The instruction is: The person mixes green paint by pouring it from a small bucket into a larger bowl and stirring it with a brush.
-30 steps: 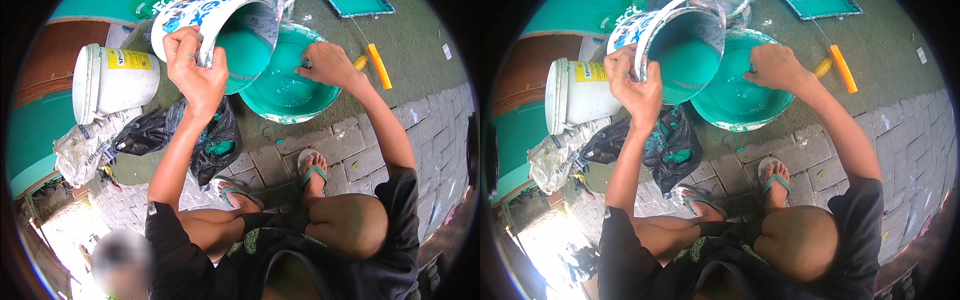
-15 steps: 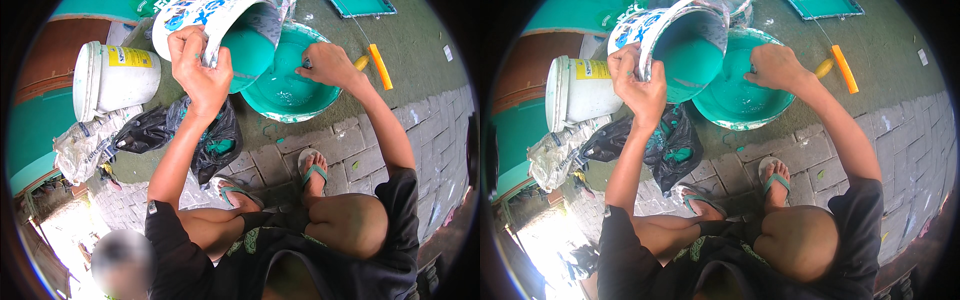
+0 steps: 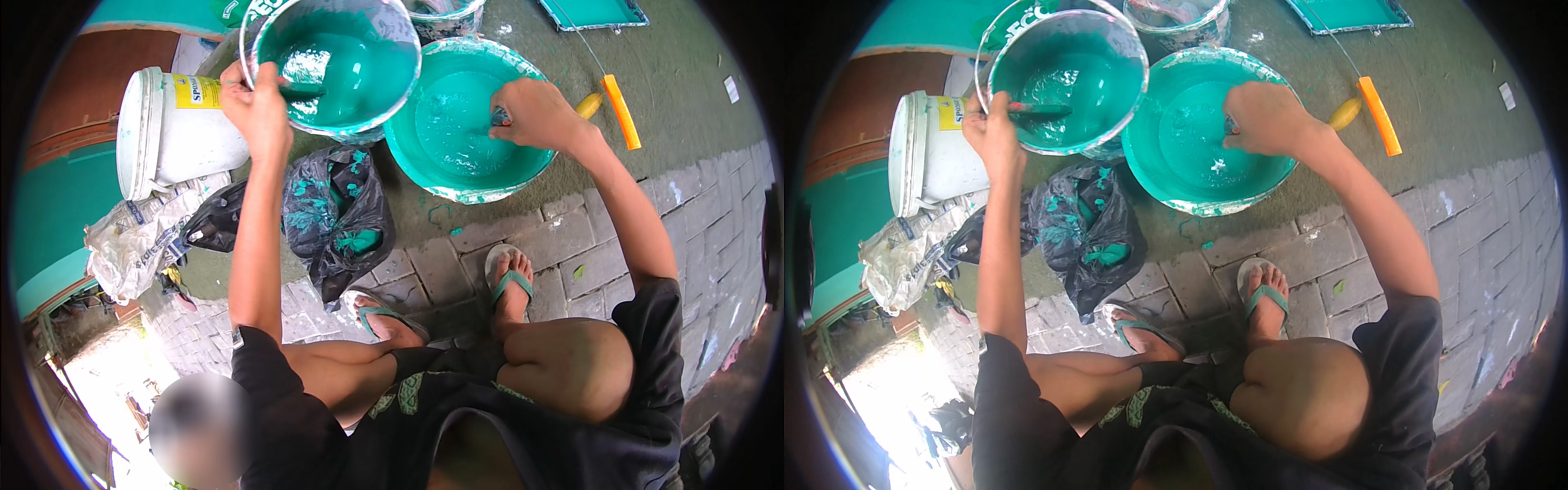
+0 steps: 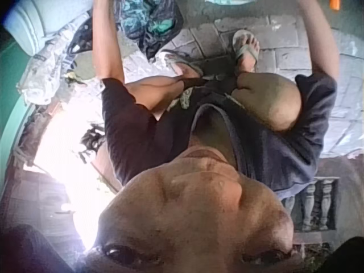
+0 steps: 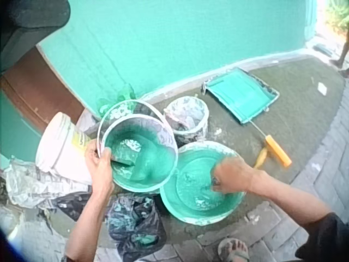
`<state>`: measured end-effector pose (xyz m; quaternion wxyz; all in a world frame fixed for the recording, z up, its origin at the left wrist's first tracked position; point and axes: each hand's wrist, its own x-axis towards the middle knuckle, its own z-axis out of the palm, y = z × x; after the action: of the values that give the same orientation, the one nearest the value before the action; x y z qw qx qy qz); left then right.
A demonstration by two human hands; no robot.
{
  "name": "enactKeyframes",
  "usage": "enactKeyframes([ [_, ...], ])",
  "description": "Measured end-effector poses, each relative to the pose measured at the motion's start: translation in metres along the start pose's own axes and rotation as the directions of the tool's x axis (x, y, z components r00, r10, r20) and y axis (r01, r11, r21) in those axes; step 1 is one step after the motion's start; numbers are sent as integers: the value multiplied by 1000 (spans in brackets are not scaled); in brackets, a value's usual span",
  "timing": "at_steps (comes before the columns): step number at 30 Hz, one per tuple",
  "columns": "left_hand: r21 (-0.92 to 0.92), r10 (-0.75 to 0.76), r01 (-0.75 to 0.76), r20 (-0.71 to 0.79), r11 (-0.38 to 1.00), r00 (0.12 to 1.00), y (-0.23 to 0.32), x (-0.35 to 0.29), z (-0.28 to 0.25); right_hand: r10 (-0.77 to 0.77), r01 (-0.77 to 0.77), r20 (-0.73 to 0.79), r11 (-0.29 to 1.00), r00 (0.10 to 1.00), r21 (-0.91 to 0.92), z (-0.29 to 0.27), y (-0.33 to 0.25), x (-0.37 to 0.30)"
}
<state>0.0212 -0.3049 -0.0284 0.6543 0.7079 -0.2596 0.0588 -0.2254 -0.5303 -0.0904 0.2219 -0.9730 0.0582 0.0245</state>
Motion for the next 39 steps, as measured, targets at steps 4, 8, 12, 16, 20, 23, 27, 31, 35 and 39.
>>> enactKeyframes([
  [4, -111, -228, 221, -49, 969, 973, -12, 14, -27, -69, 69, 42, 998, 997, 15, 3, -4, -2],
  [8, -148, -373, 358, -89, 922, 924, -16, 28, -66, -160, 159, 20, 985, 987, 60, 2, -16, -1],
  [12, -252, -523, 488, -95, 836, 847, -34, 57, -130, -54, 55, -15, 994, 998, 98, -15, -39, 6],
  [16, -342, -596, 540, -81, 769, 799, -49, 62, -173, -37, 50, -159, 996, 987, 76, -10, -37, 23],
  [20, -352, -560, 484, -155, 801, 814, -76, 63, -210, -25, 12, -275, 999, 961, -51, -9, -30, 39],
  [23, -352, -546, 448, -260, 822, 797, -99, 56, -218, 108, -138, -267, 986, 958, -96, 7, -20, 37],
  [27, -383, -494, 361, -346, 850, 798, -143, 51, -239, 294, -321, -215, 942, 931, -101, 14, -22, 23],
  [31, -395, -515, 361, -421, 845, 747, -155, 41, -232, 349, -350, -185, 936, 918, 31, 18, -43, 18],
  [35, -543, -578, 372, -276, 753, 768, -201, 32, -265, 344, -339, -61, 938, 937, 73, 29, -60, 41],
  [39, -521, -631, 396, -418, 756, 654, -207, 21, -195, 330, -326, -92, 944, 940, 57, 29, -49, 18],
])
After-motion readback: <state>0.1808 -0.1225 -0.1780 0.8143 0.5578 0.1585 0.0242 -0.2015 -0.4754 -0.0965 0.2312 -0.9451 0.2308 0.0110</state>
